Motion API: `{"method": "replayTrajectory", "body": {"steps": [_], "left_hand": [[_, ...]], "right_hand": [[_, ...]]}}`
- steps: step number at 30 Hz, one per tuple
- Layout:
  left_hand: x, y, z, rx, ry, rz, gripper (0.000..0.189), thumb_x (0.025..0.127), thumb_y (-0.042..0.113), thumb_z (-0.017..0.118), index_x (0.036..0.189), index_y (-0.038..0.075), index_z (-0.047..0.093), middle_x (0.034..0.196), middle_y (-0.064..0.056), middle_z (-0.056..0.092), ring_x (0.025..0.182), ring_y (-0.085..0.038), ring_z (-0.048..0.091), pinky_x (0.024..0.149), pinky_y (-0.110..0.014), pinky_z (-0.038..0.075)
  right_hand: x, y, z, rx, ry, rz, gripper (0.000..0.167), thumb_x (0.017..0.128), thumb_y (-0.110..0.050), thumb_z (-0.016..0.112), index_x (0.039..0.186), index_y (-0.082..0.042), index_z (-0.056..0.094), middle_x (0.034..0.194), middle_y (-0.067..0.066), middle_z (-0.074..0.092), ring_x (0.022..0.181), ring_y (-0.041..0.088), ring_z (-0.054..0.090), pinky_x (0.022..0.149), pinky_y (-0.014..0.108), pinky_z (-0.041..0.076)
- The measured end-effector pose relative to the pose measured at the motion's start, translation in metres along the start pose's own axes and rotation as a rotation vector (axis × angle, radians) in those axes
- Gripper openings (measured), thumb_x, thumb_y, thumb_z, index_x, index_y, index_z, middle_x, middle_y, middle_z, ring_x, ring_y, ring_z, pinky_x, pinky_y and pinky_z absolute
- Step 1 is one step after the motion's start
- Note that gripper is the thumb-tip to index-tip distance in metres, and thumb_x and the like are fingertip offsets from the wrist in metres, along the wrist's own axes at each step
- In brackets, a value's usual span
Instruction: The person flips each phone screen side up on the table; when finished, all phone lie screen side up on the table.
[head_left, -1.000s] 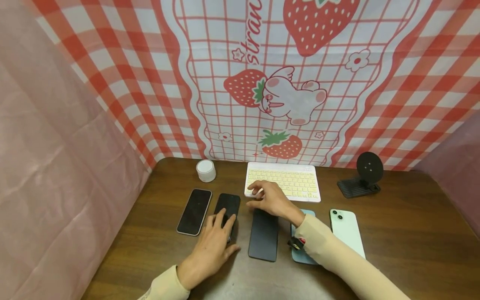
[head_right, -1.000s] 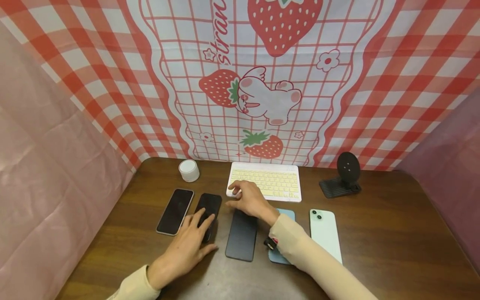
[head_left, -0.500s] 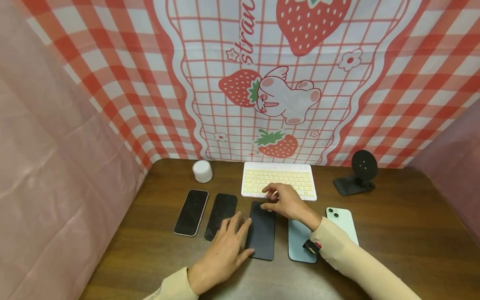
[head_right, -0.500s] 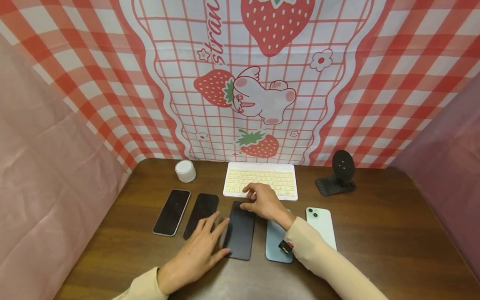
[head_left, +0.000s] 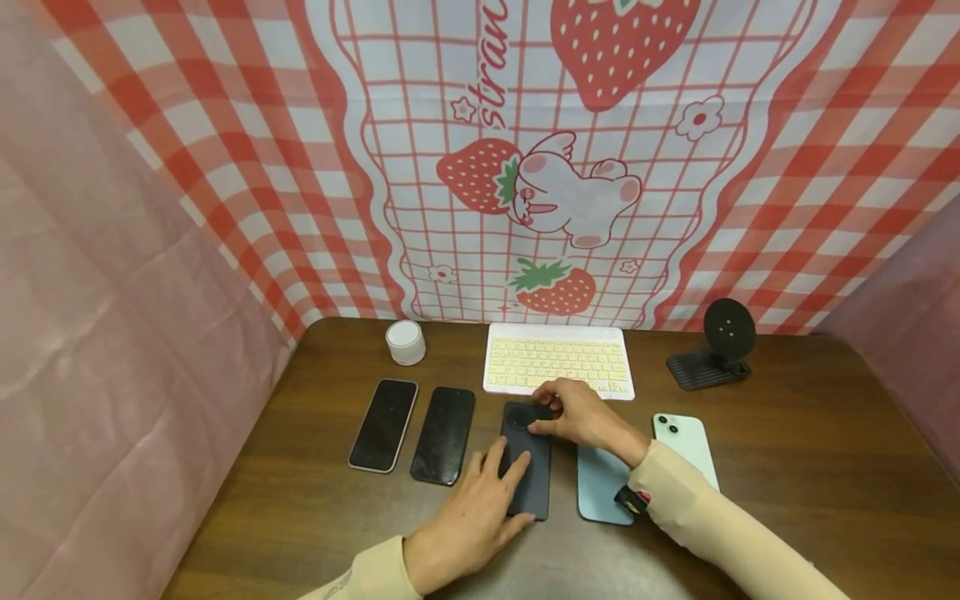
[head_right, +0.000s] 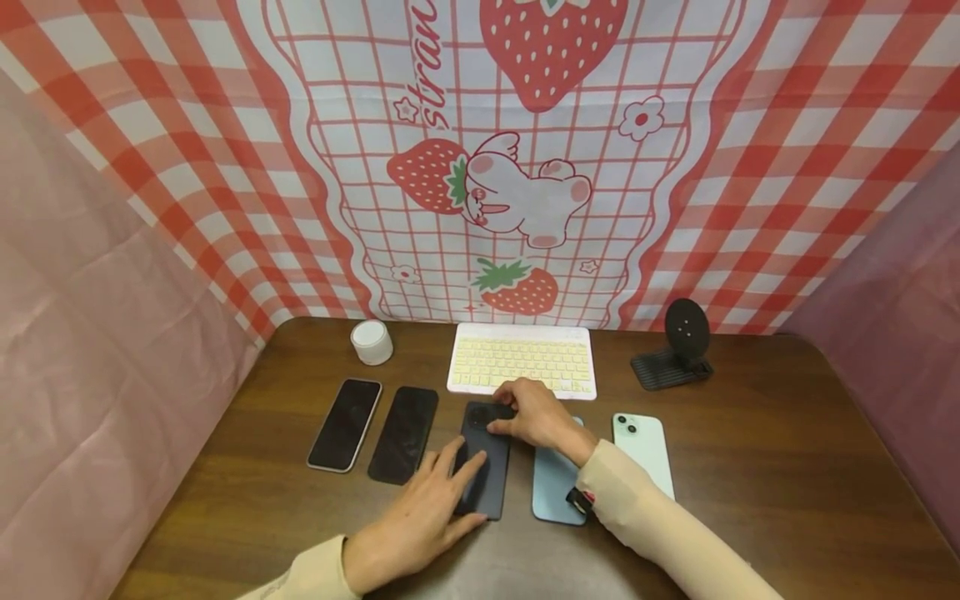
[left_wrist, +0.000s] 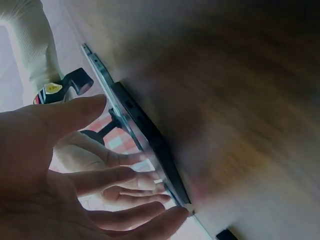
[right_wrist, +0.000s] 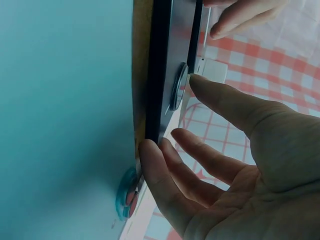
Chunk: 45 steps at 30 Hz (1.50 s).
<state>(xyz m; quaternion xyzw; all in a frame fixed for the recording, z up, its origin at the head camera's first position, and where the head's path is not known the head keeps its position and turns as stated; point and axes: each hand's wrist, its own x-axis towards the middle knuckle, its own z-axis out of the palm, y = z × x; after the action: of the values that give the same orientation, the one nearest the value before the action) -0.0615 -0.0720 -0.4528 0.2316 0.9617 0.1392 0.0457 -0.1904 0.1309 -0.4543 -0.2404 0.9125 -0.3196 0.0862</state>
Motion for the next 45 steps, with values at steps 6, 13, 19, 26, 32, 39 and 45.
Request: {"method": "replayTrajectory", "body": {"steps": [6, 13, 19, 26, 32, 39, 45], "left_hand": [[0.005, 0.007, 0.006, 0.066, -0.023, -0.002, 0.073, 0.090, 0.049, 0.079, 0.150, 0.014, 0.056, 0.152, -0.023, 0.050, 0.119, -0.035, 0.060, 0.088, -0.043, 0.059], [0.012, 0.016, 0.007, 0.154, -0.054, -0.018, 0.076, 0.087, 0.054, 0.080, 0.149, 0.017, 0.058, 0.149, -0.022, 0.054, 0.121, -0.035, 0.058, 0.087, -0.043, 0.059], [0.016, 0.023, 0.008, 0.200, -0.024, -0.016, 0.075, 0.085, 0.053, 0.082, 0.143, 0.011, 0.063, 0.145, -0.030, 0.057, 0.117, -0.037, 0.060, 0.085, -0.038, 0.060], [0.021, 0.028, 0.010, 0.239, 0.009, -0.020, 0.077, 0.081, 0.055, 0.085, 0.138, 0.007, 0.066, 0.140, -0.035, 0.059, 0.118, -0.040, 0.060, 0.082, -0.035, 0.062], [0.022, 0.030, 0.008, 0.259, 0.007, -0.021, 0.078, 0.080, 0.055, 0.087, 0.137, 0.006, 0.066, 0.137, -0.035, 0.060, 0.120, -0.043, 0.060, 0.083, -0.035, 0.063], [0.022, 0.031, 0.006, 0.313, 0.034, 0.008, 0.079, 0.079, 0.056, 0.087, 0.137, 0.006, 0.067, 0.133, -0.034, 0.062, 0.115, -0.042, 0.062, 0.080, -0.032, 0.062], [0.023, 0.030, 0.005, 0.299, 0.022, 0.015, 0.080, 0.079, 0.055, 0.088, 0.137, 0.005, 0.066, 0.133, -0.036, 0.061, 0.115, -0.044, 0.062, 0.081, -0.032, 0.062]], "right_hand": [[0.000, 0.001, 0.004, -0.008, 0.009, 0.001, 0.042, 0.083, -0.025, 0.089, 0.115, -0.002, 0.074, 0.103, 0.011, 0.072, 0.088, 0.020, 0.063, 0.078, 0.036, 0.052], [0.000, -0.001, 0.005, -0.027, 0.015, 0.006, 0.042, 0.082, -0.028, 0.089, 0.114, -0.005, 0.075, 0.104, 0.010, 0.071, 0.089, 0.019, 0.061, 0.078, 0.036, 0.050], [0.000, -0.003, 0.007, -0.063, 0.019, 0.018, 0.043, 0.082, -0.029, 0.090, 0.115, -0.006, 0.076, 0.102, 0.009, 0.069, 0.087, 0.017, 0.059, 0.077, 0.035, 0.049], [0.001, -0.002, 0.012, -0.077, 0.037, 0.015, 0.042, 0.082, -0.030, 0.090, 0.113, -0.006, 0.076, 0.101, 0.009, 0.067, 0.086, 0.018, 0.058, 0.075, 0.034, 0.047], [0.002, -0.002, 0.015, -0.077, 0.041, 0.019, 0.041, 0.082, -0.032, 0.090, 0.112, -0.007, 0.076, 0.101, 0.009, 0.067, 0.088, 0.019, 0.060, 0.077, 0.036, 0.050], [0.004, -0.005, 0.016, -0.094, 0.042, 0.029, 0.041, 0.082, -0.034, 0.089, 0.111, -0.007, 0.076, 0.100, 0.010, 0.066, 0.087, 0.021, 0.060, 0.077, 0.038, 0.050], [0.003, -0.007, 0.017, -0.095, 0.050, 0.050, 0.041, 0.082, -0.034, 0.090, 0.110, -0.007, 0.076, 0.099, 0.010, 0.066, 0.085, 0.020, 0.059, 0.076, 0.038, 0.050]]}}
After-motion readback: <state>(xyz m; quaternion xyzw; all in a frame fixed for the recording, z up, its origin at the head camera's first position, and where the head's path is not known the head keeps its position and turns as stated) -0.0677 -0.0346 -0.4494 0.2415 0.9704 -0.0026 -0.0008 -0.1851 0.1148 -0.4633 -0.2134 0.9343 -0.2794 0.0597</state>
